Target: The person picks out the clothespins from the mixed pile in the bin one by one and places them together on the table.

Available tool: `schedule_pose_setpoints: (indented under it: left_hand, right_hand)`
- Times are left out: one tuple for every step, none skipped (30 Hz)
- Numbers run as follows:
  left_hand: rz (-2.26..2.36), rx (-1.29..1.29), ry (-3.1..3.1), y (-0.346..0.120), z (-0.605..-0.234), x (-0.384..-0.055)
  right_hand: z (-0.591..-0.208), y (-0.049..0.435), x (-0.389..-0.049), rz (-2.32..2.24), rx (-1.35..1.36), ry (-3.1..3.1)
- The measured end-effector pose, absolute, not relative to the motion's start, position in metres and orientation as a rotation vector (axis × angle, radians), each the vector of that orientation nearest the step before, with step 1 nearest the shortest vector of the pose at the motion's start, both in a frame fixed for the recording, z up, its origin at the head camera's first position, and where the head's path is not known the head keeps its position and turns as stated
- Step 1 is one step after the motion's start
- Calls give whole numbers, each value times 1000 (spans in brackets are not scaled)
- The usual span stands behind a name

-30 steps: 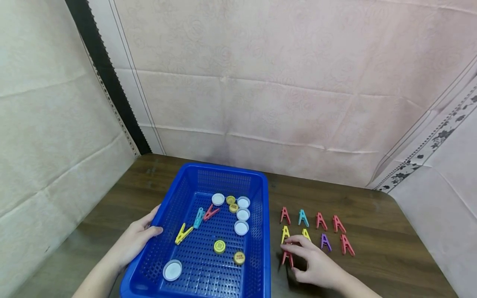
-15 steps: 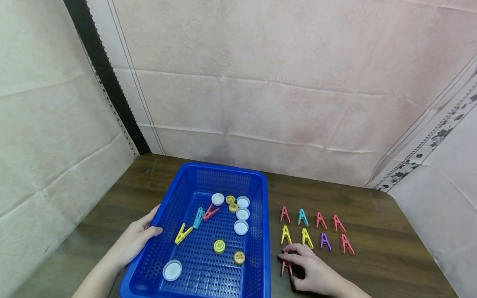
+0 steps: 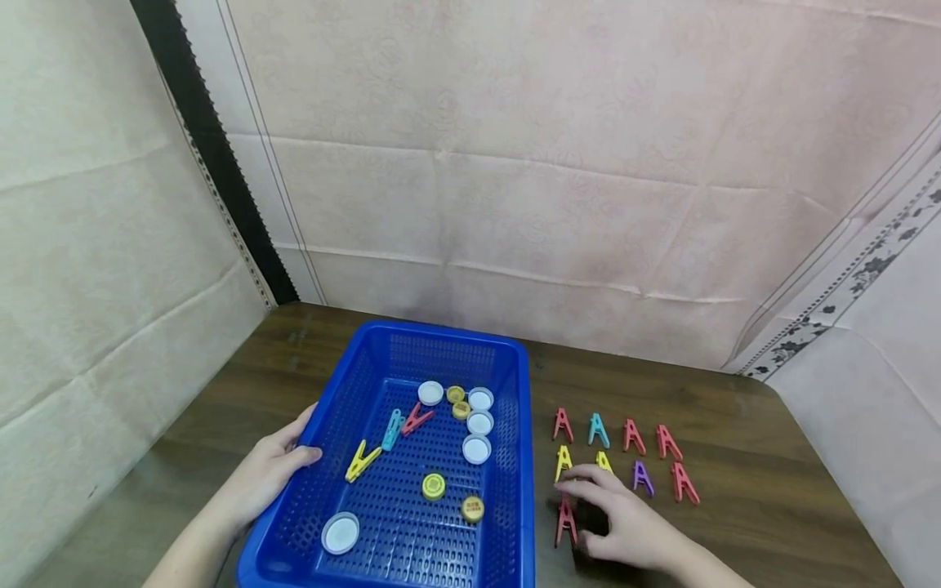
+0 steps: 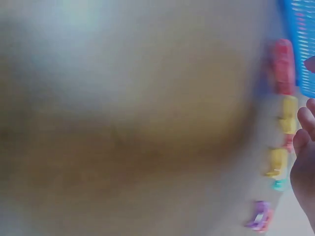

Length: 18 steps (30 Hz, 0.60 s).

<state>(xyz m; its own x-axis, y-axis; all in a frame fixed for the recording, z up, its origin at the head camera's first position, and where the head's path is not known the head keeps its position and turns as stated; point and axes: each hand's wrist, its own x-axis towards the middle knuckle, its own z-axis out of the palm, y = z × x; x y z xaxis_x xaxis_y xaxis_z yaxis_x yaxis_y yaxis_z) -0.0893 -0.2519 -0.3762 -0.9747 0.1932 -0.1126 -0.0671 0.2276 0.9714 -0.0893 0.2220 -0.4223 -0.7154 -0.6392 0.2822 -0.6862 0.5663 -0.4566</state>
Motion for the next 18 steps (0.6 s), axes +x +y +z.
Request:
schedule_pose_setpoints:
  left_hand:
    - [1831,120,2285,-252,-376,-89]
    - [1833,121,2282,-252,-376,-89]
    - [1836,120,2278,-252,-376,-89]
    - [1837,120,2277,-252,-377,-90]
    - [1836,119,2279,-252,-377,-90]
    - [1834,118,2283,-252,-377,-90]
    - [1832,117,2288,-252,-376,-90]
    - [1829,116,2294,-252,-376,-90]
    - [1826,116,2299,-252,-376,-89]
    - [1822,117,2306,-252,-376,-89]
    - [1818,119,2312,-252,-376,-89]
    - [1816,121,2316,-252,-376,-89]
    - [1815,125,2317,-252,-376,-89]
    - [1814,126,2319,-252,-376,-89]
    - [1819,130,2313,-252,-376,-89]
    - [1824,133,2306,-252,-376,-89]
    - [1828,135,2298,-252,-377,-89]
    - [1835,138,2285,-252,-377,-90]
  right_hand:
    - [-416,221,-91,868,1128,-2692]
    - [-410,219,-94,877,1106,-2676]
    - [-403,216,-97,881,1088,-2654]
    - [-397,213,-101,895,1069,-2632]
    - [-390,210,-105,910,1047,-2612]
    - [-383,205,-110,932,1029,-2598]
    - [-376,200,-115,954,1019,-2593]
    - [-369,195,-120,967,1003,-2600]
    - [-362,189,-124,996,993,-2619]
    - [-356,182,-129,1025,988,-2642]
    - [-350,176,-132,1045,988,-2668]
    - [-344,169,-136,1057,996,-2693]
    - [-339,162,-139,1060,1009,-2717]
    - [-335,155,-141,1059,1020,-2738]
    - [-332,149,-143,1052,1035,-2759]
    - [-330,144,-144,1043,1056,-2769]
    - [-328,138,-145,1031,1079,-2774]
    - [-328,134,-146,1018,1101,-2777]
